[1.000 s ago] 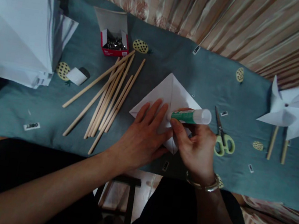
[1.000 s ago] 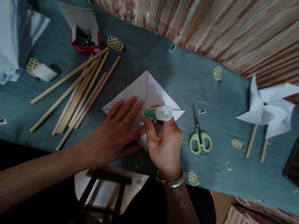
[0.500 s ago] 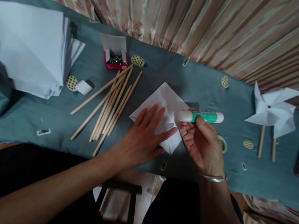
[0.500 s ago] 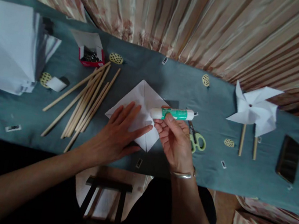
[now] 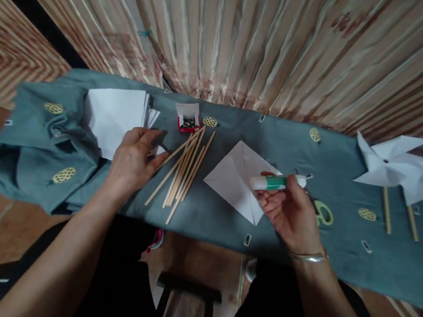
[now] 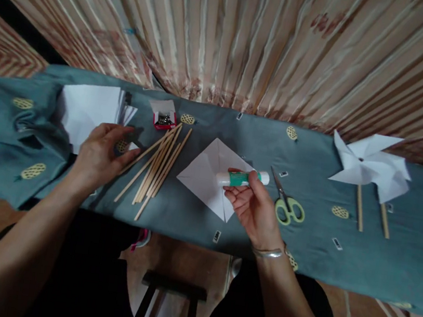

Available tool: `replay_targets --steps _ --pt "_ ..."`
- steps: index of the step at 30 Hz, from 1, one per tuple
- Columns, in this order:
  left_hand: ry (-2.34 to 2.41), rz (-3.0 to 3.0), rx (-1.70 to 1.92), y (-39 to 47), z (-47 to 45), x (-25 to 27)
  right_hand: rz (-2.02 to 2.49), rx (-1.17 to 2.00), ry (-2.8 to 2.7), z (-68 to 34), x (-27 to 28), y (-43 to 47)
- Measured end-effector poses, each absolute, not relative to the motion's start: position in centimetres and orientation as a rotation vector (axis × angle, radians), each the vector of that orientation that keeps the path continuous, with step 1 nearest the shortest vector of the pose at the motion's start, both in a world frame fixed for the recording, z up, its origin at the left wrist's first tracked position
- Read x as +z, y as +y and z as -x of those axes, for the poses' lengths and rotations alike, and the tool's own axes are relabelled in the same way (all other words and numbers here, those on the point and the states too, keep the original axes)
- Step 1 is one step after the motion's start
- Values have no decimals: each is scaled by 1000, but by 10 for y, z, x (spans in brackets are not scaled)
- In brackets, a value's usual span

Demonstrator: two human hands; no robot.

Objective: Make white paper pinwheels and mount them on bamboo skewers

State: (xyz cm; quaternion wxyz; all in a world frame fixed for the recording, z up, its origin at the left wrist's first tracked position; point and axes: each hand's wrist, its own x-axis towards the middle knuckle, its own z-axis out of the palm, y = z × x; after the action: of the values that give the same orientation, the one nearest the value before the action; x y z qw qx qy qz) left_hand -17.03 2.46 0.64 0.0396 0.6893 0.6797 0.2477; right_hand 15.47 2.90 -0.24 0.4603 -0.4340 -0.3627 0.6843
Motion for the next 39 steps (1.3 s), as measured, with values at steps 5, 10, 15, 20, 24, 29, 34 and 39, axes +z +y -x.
replay_targets --steps 5,10,15,20,24,29,34,39 --pt "2033 -2107 657 21 180 -8 1058 1736 -781 -149 -1 30" --pt "2020 -2073 706 22 182 0 1040 1717 -786 -149 -5 31" --pt "1877 -1947 996 14 154 18 985 1724 -668 -147 0 28" --pt "1500 -1602 963 -1 102 20 976 1797 -700 -141 6 19" --pt "1415 -1504 943 -4 83 17 967 1875 -628 -134 9 14" --pt "1386 -1523 956 -4 82 15 950 1874 -641 -128 11 12" --pt "1386 -1544 965 -6 81 15 951 1857 -661 -128 7 11" --pt "1373 -1600 944 -6 82 17 962 1843 -723 -128 3 10"
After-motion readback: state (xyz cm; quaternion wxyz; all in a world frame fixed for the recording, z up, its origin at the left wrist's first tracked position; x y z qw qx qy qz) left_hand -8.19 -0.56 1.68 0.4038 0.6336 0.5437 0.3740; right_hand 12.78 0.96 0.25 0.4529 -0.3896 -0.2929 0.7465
